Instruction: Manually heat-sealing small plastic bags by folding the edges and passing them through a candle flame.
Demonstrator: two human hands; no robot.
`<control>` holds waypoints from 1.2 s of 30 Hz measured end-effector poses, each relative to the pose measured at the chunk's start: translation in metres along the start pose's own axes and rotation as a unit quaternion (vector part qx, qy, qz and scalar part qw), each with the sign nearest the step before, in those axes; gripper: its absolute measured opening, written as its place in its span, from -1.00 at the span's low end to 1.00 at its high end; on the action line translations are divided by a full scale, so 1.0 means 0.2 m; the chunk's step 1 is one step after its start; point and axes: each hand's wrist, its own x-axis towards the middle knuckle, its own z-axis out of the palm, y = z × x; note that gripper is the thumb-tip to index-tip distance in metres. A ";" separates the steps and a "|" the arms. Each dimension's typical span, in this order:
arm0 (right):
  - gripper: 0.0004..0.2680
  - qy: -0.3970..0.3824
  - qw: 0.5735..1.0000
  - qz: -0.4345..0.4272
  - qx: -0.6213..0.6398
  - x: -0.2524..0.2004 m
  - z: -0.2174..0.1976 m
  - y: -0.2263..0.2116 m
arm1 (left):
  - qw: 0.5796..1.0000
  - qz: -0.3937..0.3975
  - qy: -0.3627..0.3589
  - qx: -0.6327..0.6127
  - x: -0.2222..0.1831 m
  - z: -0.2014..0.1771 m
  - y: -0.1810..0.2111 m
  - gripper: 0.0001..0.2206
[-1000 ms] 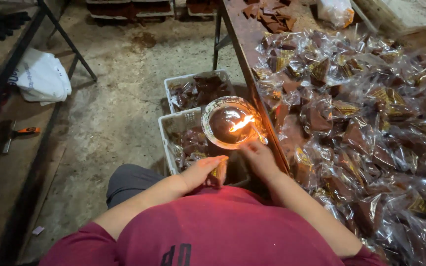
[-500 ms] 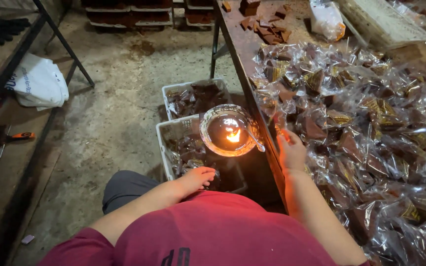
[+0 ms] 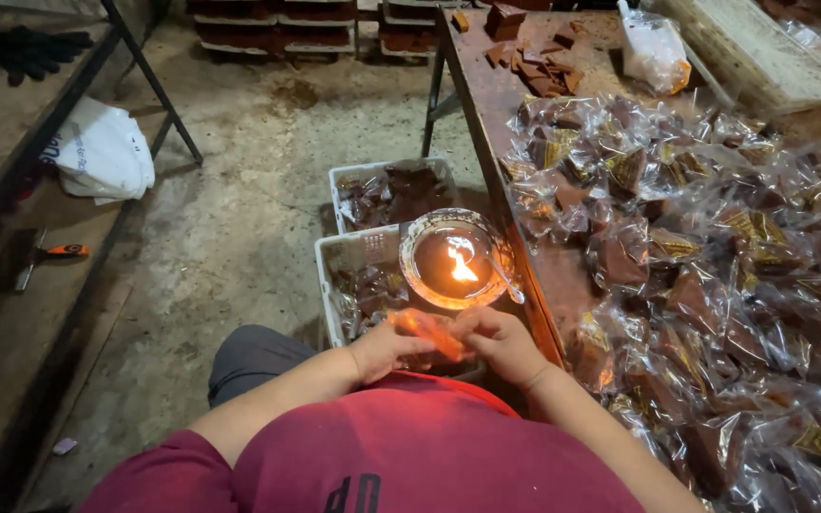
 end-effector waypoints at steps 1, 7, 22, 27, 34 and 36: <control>-0.91 0.001 1.000 -0.001 0.001 0.01 0.00 -0.03 | 1.000 0.000 0.000 0.001 0.06 -0.05 -0.06 -0.69; -0.87 0.133 0.988 0.072 0.014 0.07 -0.09 0.13 | 0.995 0.073 0.002 -0.067 0.20 -0.18 -0.17 -0.55; -0.76 0.065 0.943 0.204 -0.254 0.05 -0.06 0.27 | 0.996 0.059 0.070 -0.012 0.14 -0.12 -0.09 -0.54; -0.76 0.054 0.970 0.055 -0.233 0.05 -0.04 0.13 | 0.995 0.044 0.090 -0.009 0.21 -0.21 -0.16 -0.50; -0.86 0.061 0.966 0.147 -0.203 0.05 -0.06 0.21 | 0.997 0.046 0.046 -0.052 0.13 -0.10 -0.11 -0.47; -0.78 -0.002 0.956 0.124 -0.264 0.03 -0.09 0.23 | 0.996 0.040 0.035 -0.073 0.14 -0.12 -0.10 -0.46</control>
